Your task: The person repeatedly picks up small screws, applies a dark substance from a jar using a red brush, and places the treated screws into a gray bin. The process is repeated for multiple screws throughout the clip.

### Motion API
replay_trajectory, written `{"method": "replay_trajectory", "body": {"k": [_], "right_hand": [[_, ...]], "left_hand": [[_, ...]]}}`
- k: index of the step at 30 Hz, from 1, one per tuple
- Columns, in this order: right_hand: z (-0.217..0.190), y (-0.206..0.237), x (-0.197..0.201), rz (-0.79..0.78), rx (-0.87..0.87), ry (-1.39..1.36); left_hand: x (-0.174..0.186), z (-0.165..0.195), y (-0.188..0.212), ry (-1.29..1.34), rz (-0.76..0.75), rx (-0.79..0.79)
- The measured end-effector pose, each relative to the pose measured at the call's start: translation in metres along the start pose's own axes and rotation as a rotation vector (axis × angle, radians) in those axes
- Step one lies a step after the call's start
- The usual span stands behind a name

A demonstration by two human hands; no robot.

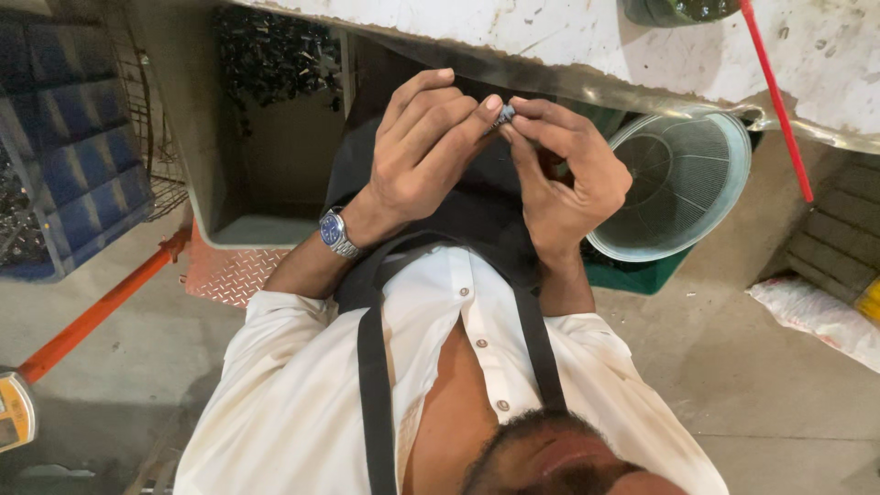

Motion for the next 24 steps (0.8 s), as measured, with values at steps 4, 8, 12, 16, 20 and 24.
{"method": "replay_trajectory", "body": {"k": [4, 8, 12, 16, 20, 24], "right_hand": [[0.015, 0.007, 0.005, -0.003, -0.195, -0.272], [0.04, 0.002, 0.016, 0.061, -0.226, -0.349], [0.063, -0.019, 0.057, 0.528, -0.224, -0.59], [0.069, -0.025, 0.092, 0.68, -0.003, -0.385], [0.065, -0.02, 0.109, 0.801, 0.172, -0.237], [0.056, -0.006, 0.099, 0.684, -0.005, -0.657]], "left_hand": [[0.001, 0.0, -0.001, -0.008, -0.011, -0.044], [0.003, -0.002, -0.005, 0.061, -0.042, 0.042], [0.005, -0.006, -0.007, 0.062, -0.049, 0.136], [-0.001, -0.004, -0.011, 0.129, -0.124, 0.292], [-0.005, 0.001, -0.023, 0.114, -0.091, 0.279], [0.0, -0.001, -0.03, 0.149, -0.067, 0.298]]}}
Point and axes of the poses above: each hand's wrist, its own y-axis away from the middle knuckle, its own x-axis out of the back of the hand, z = x × y, the point moved 1 cm from there along -y, towards the middle knuckle, and after that the axes turned 8 degrees about -y, right-handed, at the moved point
